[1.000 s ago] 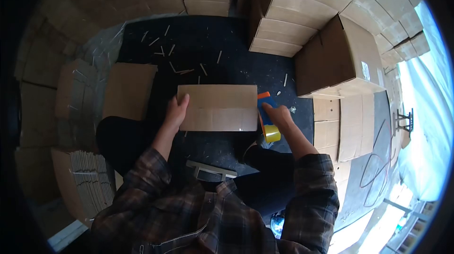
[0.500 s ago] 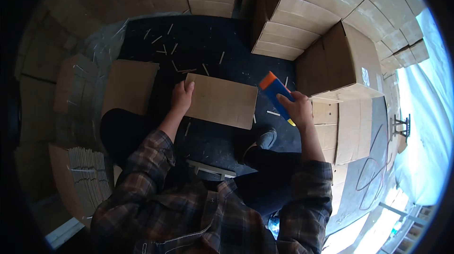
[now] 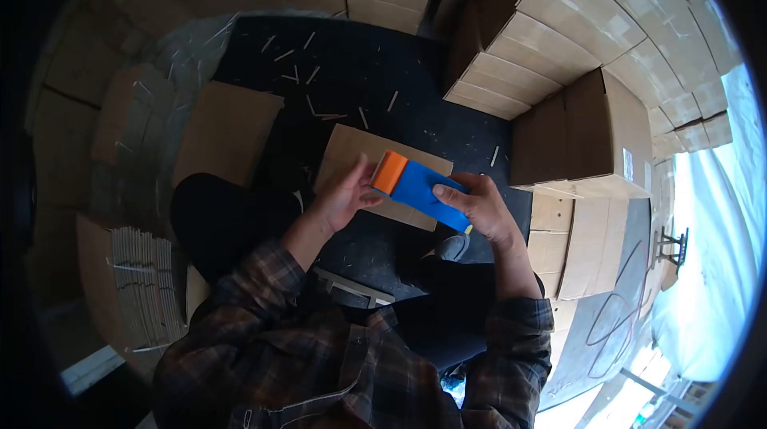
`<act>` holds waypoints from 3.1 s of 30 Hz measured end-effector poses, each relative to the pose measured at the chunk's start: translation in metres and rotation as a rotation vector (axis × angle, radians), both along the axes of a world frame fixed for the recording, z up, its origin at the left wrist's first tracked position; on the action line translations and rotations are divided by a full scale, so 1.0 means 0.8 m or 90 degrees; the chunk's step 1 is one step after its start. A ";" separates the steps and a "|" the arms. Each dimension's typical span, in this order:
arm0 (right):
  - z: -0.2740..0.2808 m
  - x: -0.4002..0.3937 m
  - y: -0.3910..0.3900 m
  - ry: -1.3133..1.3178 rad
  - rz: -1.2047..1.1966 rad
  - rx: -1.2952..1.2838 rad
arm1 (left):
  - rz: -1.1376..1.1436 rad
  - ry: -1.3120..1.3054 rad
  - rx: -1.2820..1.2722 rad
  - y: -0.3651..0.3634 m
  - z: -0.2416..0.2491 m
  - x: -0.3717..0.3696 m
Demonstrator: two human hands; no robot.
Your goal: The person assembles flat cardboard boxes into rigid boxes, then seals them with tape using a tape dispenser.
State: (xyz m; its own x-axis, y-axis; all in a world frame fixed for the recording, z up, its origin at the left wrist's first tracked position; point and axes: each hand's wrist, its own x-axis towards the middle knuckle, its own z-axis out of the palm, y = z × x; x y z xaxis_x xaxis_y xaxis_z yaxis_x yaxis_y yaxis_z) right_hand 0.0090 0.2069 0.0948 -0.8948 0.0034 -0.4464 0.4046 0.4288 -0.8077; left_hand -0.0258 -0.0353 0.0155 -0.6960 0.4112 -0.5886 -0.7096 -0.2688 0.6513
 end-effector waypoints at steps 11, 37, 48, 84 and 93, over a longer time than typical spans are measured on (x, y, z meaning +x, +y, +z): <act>-0.008 -0.037 -0.036 -0.090 0.135 0.075 | 0.076 -0.060 0.035 -0.010 -0.052 -0.001; 0.005 -0.114 -0.148 -0.152 0.254 0.377 | 0.271 0.252 -0.610 -0.119 -0.138 -0.085; -0.025 -0.133 -0.173 -0.161 0.312 0.492 | 0.142 0.111 -0.533 -0.098 -0.209 -0.080; -0.010 -0.119 -0.135 -0.140 0.323 0.394 | -0.202 0.728 -0.752 -0.068 -0.095 -0.003; 0.006 -0.027 0.050 -0.199 0.200 0.256 | -0.298 0.761 -0.856 -0.067 -0.102 -0.004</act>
